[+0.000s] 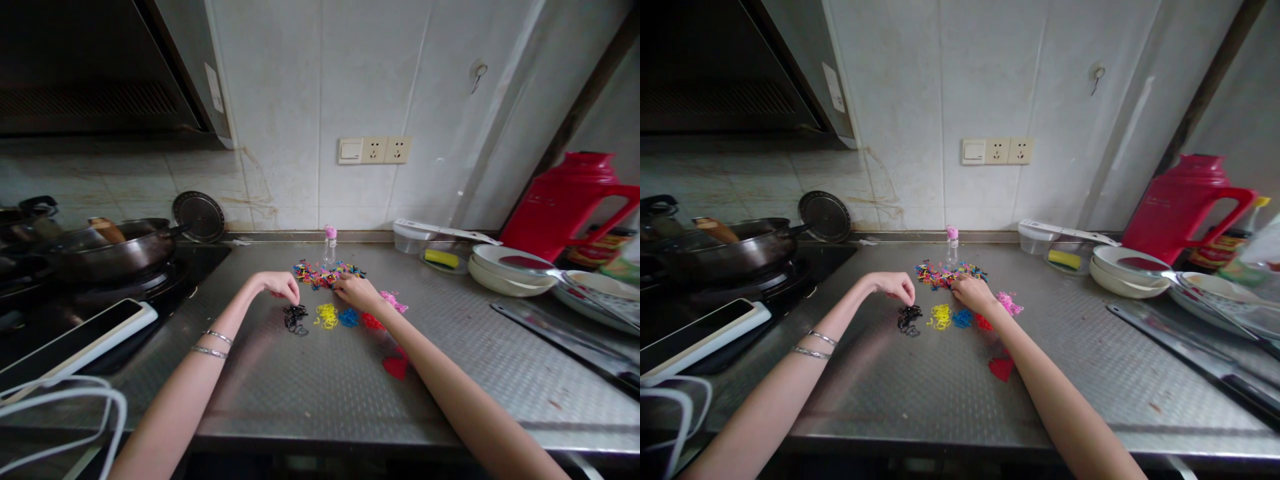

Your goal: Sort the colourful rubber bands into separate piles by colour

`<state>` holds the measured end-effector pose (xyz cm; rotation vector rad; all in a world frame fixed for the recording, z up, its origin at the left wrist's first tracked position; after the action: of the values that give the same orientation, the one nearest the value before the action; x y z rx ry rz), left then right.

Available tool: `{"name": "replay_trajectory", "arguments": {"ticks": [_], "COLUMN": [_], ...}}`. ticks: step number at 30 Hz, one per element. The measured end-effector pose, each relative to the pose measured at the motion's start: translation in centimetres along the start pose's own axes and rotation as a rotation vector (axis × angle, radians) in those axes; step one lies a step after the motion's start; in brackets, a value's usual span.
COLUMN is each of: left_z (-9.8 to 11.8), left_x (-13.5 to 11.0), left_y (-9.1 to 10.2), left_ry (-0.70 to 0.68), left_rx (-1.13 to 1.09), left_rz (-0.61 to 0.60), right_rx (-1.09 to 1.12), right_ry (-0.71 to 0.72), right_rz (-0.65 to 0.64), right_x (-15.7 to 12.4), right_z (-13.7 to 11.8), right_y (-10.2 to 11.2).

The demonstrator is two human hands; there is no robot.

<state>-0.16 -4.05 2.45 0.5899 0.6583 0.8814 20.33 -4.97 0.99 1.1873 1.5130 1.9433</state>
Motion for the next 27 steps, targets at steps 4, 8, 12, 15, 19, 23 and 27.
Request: {"name": "replay_trajectory", "arguments": {"ticks": [4,8,12,15,19,23,27], "left_z": [-0.4,-0.8,-1.5,-1.8,-1.5,-1.5,-2.0], "left_x": [0.3,2.6,4.5,5.3,5.6,5.9,6.3], "left_y": [0.2,0.7,0.0,-1.2,-2.2,-2.8,-2.8], "left_ry": [-0.016,-0.123,-0.143,-0.141,-0.176,-0.177,-0.135], "left_rx": [-0.012,-0.050,-0.013,0.045,0.071,0.084,0.064], "left_rz": [0.032,0.403,0.664,0.682,0.671,0.685,0.713], "right_rx": [-0.031,-0.055,-0.021,0.050,0.247,0.473,0.542], "right_ry": [-0.015,-0.047,-0.060,-0.079,-0.130,-0.120,-0.132], "right_rz": [0.008,0.011,0.027,0.075,0.188,0.320,0.342], "right_x": [0.1,0.4,0.5,0.5,0.7,1.1,1.2], "right_z": [0.1,0.1,0.1,0.5,1.6,2.4,2.6], "right_y": [-0.5,-1.1,-1.2,-1.0,-0.5,-0.3,-0.7]}}
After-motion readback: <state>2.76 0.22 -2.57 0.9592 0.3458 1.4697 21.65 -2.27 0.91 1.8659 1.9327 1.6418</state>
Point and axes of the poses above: each hand's wrist, its own x-axis towards the middle knuckle, its own y-axis out of the back of the hand, z = x × y, the point moved 4 cm from there along x, towards the middle knuckle, and after that the axes turned 12 degrees about z, right-handed, at the moved point
